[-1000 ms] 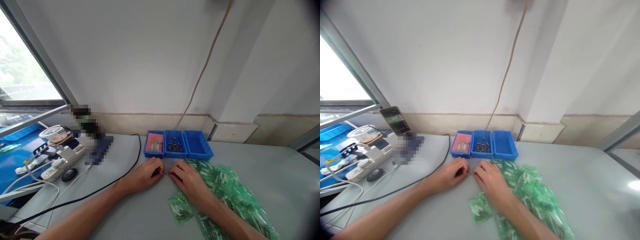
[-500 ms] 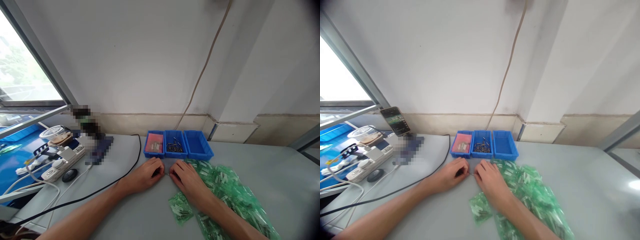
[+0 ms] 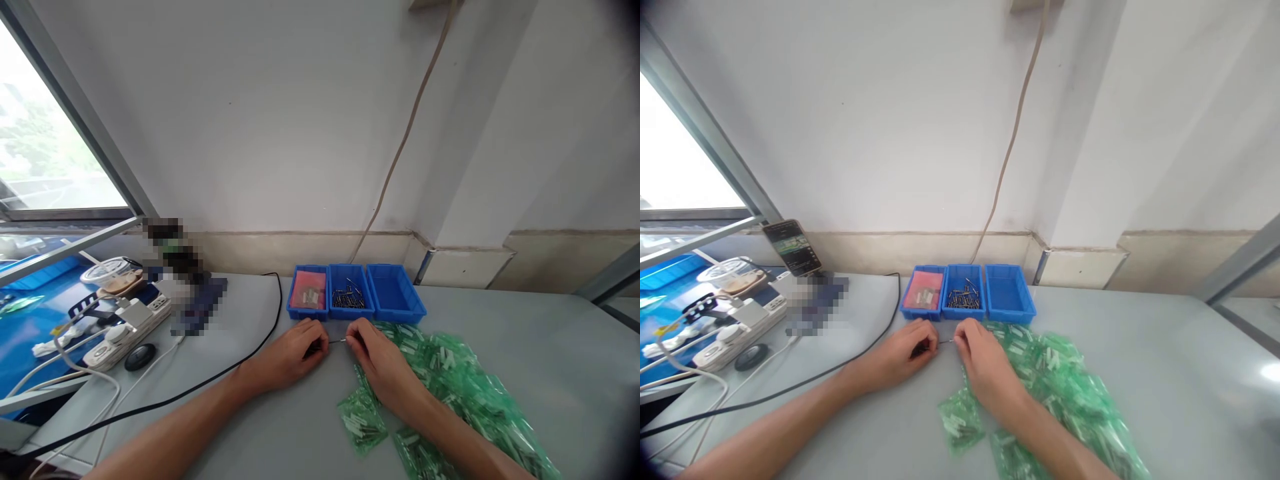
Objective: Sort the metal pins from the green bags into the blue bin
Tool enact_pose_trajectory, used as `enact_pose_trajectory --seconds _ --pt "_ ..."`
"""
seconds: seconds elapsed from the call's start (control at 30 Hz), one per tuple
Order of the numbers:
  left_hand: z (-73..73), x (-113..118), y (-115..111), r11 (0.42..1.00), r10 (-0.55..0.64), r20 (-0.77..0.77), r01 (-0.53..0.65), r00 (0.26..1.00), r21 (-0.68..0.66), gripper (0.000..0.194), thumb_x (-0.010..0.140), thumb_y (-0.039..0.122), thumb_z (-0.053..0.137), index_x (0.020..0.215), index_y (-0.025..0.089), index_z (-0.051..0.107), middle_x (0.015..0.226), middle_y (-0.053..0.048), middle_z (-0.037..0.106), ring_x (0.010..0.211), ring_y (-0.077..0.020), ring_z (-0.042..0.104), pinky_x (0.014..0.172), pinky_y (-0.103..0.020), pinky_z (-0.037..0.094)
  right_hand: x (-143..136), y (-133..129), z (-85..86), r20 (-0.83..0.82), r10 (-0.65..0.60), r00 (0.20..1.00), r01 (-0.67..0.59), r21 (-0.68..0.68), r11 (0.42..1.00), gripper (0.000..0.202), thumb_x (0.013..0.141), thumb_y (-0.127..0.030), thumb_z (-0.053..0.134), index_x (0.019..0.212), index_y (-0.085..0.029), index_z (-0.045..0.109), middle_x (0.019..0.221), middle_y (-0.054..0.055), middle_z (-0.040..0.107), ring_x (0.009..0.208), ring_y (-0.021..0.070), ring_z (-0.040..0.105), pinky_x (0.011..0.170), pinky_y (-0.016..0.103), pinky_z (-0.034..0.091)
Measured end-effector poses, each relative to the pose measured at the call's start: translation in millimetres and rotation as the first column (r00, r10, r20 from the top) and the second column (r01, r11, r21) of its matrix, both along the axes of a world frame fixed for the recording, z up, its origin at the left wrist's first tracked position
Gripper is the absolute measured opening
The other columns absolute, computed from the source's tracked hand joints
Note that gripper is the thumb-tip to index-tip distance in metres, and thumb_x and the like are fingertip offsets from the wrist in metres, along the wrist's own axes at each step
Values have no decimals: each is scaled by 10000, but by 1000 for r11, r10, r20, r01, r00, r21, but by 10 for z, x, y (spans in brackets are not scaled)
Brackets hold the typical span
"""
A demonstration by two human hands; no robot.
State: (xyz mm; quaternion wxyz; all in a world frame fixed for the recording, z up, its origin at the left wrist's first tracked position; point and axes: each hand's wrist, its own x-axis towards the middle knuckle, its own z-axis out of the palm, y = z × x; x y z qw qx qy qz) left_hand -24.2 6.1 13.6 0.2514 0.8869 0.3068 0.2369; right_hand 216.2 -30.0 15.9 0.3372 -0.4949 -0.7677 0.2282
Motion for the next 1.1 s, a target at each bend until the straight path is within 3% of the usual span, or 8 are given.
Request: enact_pose_trajectory --seconds 0.13,0.3,0.47,0.73,1.1 --pt "18 8 -11 1000 1 1 -1 1000 20 57 1052 166 558 1028 217 553 1022 -27 620 961 -182 565 858 -281 453 42 45 31 -186 -69 980 43 -138 989 175 1068 -351 500 926 -256 539 810 -3 621 746 200 588 674 307 460" --pt "37 17 -13 996 14 -48 -9 999 88 49 1058 176 538 1033 212 559 1015 -37 620 943 -192 556 865 -300 441 95 83 27 -317 -109 942 70 -132 989 152 1036 -375 540 985 -246 602 892 23 638 802 208 600 706 314 483" --pt "36 19 -21 990 44 -97 -30 994 140 46 1061 192 539 1029 209 567 1007 -40 623 933 -200 552 875 -323 427 108 54 35 -344 -98 934 84 -54 995 265 1087 -359 443 1082 -257 688 1020 55 609 809 207 594 734 338 488" --pt "28 25 -20 990 59 -123 -41 991 138 49 1039 173 552 1025 210 580 961 -28 618 888 -193 546 839 -320 421 101 46 39 -367 -147 918 121 -93 988 251 1093 -343 416 1006 -262 636 920 27 558 733 201 552 692 338 466" --pt "3 21 -6 990 60 -128 -43 990 131 46 1039 176 560 1038 209 592 944 -25 619 889 -193 547 845 -317 412 131 80 -23 -326 -110 939 81 -100 992 250 1087 -368 476 1036 -259 695 988 44 651 761 203 619 736 347 489"
